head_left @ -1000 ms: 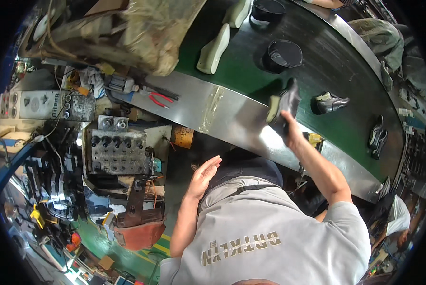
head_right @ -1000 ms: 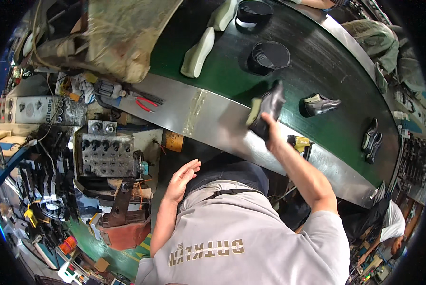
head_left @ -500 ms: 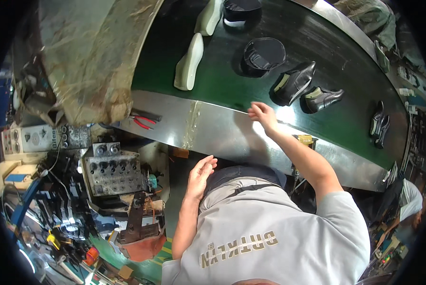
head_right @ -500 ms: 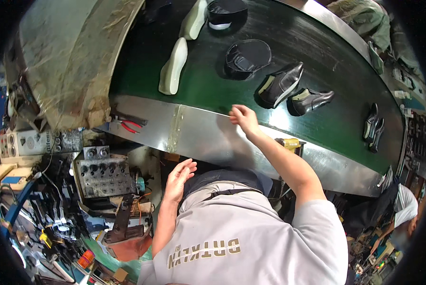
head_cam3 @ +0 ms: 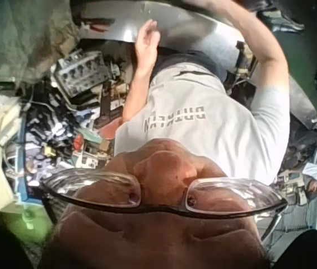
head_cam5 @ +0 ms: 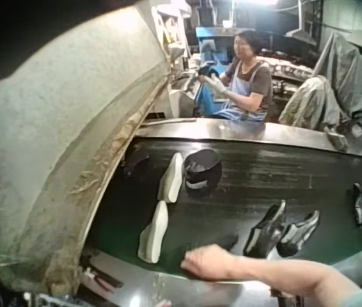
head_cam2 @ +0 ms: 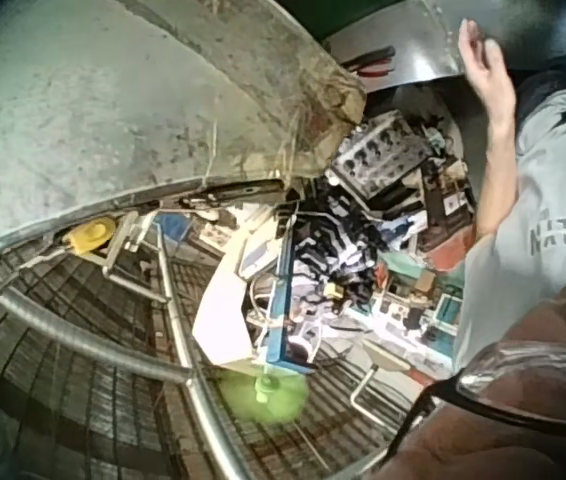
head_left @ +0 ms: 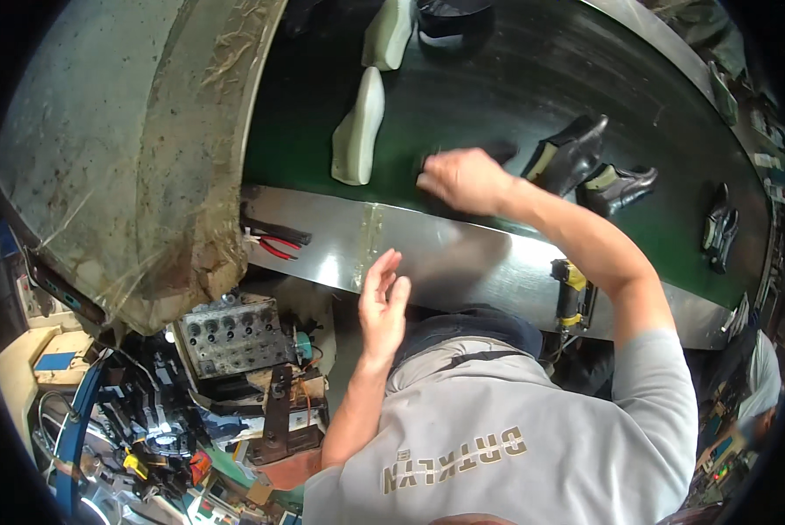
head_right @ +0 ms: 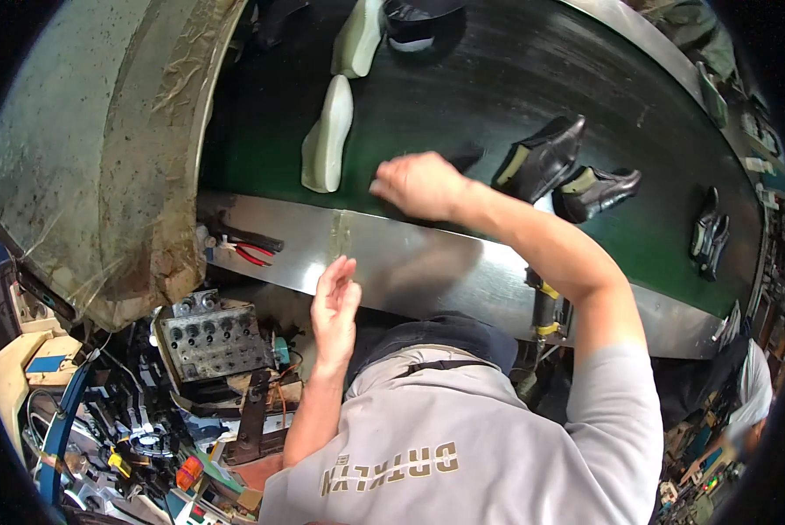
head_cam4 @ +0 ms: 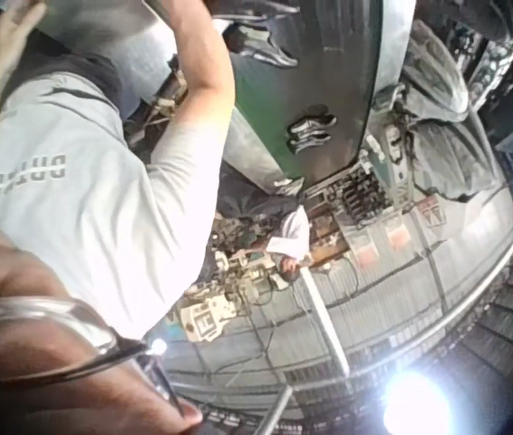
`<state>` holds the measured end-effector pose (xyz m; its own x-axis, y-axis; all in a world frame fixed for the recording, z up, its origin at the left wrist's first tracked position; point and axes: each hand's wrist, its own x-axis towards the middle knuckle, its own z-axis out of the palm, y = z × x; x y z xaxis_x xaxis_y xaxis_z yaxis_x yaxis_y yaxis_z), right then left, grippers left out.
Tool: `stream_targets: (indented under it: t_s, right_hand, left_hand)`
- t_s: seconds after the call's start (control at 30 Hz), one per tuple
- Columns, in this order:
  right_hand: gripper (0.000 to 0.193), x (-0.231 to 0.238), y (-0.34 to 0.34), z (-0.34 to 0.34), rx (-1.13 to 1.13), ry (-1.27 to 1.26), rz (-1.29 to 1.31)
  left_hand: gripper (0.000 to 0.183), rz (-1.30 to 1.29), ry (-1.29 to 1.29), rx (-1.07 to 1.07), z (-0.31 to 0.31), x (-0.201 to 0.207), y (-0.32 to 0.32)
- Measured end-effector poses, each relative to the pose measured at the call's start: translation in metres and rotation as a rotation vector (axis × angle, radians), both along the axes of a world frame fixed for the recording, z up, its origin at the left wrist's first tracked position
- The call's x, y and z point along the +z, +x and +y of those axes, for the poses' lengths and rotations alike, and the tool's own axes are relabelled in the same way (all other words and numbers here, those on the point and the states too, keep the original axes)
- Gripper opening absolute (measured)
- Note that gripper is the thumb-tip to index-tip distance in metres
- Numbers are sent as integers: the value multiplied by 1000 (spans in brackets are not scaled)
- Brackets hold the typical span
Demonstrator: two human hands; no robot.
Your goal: The person repeatedly picks up black leather shoes from a conveyor belt, inserts a green shoe last into each shoe, and places the shoe into a machine to secure the sole. After processing, the person removes the shoe from the machine and returns it to the conveyor belt. This cycle is performed multiple times throughout the video.
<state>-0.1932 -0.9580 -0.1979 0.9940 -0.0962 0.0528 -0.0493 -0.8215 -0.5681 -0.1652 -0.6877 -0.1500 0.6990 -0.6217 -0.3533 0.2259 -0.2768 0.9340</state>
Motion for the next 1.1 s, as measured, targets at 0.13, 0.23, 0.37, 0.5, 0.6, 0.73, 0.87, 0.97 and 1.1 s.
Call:
stream_targets:
  t_s: [0.13,0.23,0.37,0.5,0.6,0.73,0.87,0.97,1.1]
  right_hand:
    - [27,52,16,53,226,406,88]
    - [19,27,58,54,-19,666,-162]
    - [32,-57,145,2,-642,568,-197]
    - [69,-116,214,-29,-1025,340,-68]
    - [86,-120,240,-38,-1197,460,397]
    - [43,-154,221,-66,-1028,848,410]
    - [57,-99,147,-42,-927,1081,-93]
    - [55,-58,82,-19,-843,1051,-278]
    - [51,-22,9,3,-809,1287,-331]
  left_hand:
    - [59,-18,-33,-118,-11,-7,20]
    - [57,417,-115,-77,7,5,32]
    - [51,489,-97,-104,47,18,36]
    - [42,488,-108,50,69,51,37]
    - [31,459,-18,76,78,65,37]
    - [26,212,179,-122,87,42,38]
    - [26,-24,103,-141,93,35,37]
    - [21,427,-302,533,75,41,38]
    - [23,796,-523,425,94,-23,47]
